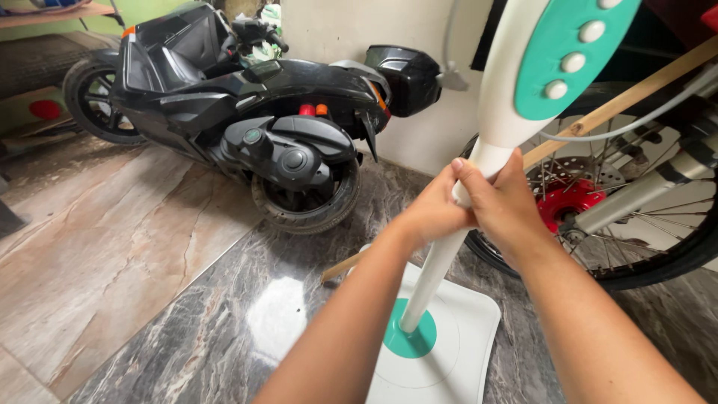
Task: The person disassembles a standing electric fan by removing the front grille, fan blade, and rear grille. They then wipe the fan blade with a wet cloth and place the components on the floor.
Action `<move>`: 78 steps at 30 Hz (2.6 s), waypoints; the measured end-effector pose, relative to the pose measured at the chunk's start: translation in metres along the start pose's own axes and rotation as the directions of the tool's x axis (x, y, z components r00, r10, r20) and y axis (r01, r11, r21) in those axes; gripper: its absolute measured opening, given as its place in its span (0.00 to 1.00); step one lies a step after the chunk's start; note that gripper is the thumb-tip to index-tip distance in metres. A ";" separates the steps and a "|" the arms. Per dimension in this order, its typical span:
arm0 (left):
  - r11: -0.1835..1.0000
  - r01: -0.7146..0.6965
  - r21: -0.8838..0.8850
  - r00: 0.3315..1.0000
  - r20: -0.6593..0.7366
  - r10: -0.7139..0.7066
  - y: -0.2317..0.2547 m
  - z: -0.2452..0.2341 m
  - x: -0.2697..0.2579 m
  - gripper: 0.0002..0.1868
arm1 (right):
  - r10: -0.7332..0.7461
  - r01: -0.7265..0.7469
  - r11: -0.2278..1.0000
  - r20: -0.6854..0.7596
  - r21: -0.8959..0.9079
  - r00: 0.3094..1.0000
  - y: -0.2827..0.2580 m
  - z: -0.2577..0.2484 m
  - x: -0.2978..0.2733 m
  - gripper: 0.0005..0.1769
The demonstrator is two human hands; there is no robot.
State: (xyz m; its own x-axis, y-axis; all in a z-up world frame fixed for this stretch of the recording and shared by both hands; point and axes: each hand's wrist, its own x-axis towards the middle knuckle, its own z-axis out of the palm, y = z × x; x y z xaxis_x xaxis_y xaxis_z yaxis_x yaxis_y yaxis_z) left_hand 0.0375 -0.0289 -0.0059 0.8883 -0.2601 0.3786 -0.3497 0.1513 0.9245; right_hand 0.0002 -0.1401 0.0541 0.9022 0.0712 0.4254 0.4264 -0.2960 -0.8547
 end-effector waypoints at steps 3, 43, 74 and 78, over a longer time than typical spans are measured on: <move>0.936 -0.009 0.353 0.890 -0.423 0.168 -0.005 0.028 -0.020 0.41 | -0.051 0.051 0.999 -0.015 -0.008 0.999 0.004 0.001 0.004 0.27; 0.997 0.002 0.073 1.000 -0.008 -0.001 0.055 0.001 0.043 0.28 | -0.144 0.156 0.987 -0.252 0.029 0.957 0.034 0.046 -0.013 0.29; 0.990 -0.081 0.118 0.988 -0.123 0.096 0.074 0.021 0.014 0.24 | -0.024 -0.164 0.845 -0.344 -0.509 0.939 0.025 0.020 -0.022 0.27; 0.990 -0.110 0.094 0.986 -0.112 0.120 0.079 0.020 0.010 0.25 | 0.048 -0.056 0.860 -0.028 -0.507 0.998 0.015 -0.004 -0.011 0.31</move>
State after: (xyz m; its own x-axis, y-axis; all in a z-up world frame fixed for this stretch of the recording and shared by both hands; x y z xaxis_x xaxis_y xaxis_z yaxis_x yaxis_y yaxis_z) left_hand 0.0122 -0.0386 0.0721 0.8677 -0.1315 0.4794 -0.4713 0.0889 0.8775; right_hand -0.0033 -0.1491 0.0382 0.9197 0.0304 0.3916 0.2834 -0.7416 -0.6081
